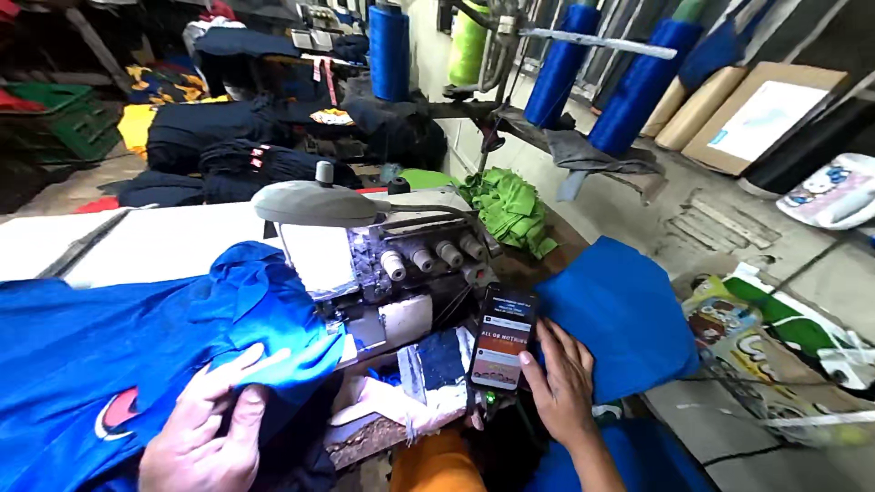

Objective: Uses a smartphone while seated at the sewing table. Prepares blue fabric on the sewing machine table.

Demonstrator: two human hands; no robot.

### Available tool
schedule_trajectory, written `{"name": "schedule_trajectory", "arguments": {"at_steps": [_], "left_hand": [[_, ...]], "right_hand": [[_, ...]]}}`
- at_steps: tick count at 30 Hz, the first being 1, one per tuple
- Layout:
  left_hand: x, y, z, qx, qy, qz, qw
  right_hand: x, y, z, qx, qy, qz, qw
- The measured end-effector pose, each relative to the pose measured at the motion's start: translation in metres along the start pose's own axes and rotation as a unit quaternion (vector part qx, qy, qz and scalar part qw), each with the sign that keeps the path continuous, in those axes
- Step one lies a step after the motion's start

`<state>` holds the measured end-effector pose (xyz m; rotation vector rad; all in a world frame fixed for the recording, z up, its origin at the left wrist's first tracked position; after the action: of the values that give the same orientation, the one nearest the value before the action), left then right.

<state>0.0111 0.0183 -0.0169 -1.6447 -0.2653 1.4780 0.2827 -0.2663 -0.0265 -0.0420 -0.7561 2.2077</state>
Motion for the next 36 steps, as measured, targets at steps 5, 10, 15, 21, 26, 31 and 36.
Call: {"name": "schedule_trajectory", "arguments": {"at_steps": [5, 10, 15, 21, 26, 31, 36], "left_hand": [[-0.007, -0.002, -0.003, -0.016, -0.004, 0.009, 1.0], [-0.009, -0.002, -0.005, -0.038, -0.033, 0.021, 0.999], [-0.01, -0.001, -0.006, -0.042, -0.023, 0.029, 0.998], [-0.013, -0.004, -0.008, -0.027, -0.024, 0.008, 0.999], [-0.012, -0.006, -0.008, -0.017, -0.015, -0.016, 1.0], [-0.006, -0.005, -0.003, 0.008, -0.001, -0.029, 1.0], [-0.007, -0.005, -0.004, -0.008, -0.032, -0.033, 0.999]], "right_hand": [[0.0, 0.002, -0.002, -0.012, 0.002, -0.001, 1.0], [-0.002, 0.003, -0.003, -0.003, 0.024, 0.014, 1.0], [-0.003, 0.004, -0.004, 0.002, 0.021, 0.006, 1.0], [0.001, 0.002, -0.005, -0.014, 0.007, -0.016, 1.0], [0.001, 0.002, -0.004, -0.024, -0.005, -0.02, 0.999], [0.002, 0.002, -0.003, -0.01, -0.013, -0.027, 1.0], [0.002, 0.0, -0.001, -0.007, -0.012, -0.022, 1.0]]}}
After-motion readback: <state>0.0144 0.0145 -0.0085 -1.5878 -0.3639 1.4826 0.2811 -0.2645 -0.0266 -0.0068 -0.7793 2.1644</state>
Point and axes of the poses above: each hand's wrist, its own y-axis away from the middle knuckle, its own z-axis out of the back of the hand, x = y × z, the point moved 1 cm from there along -y, towards the middle knuckle, and after that the axes turned 11 degrees about y, right-handed, at the moved point
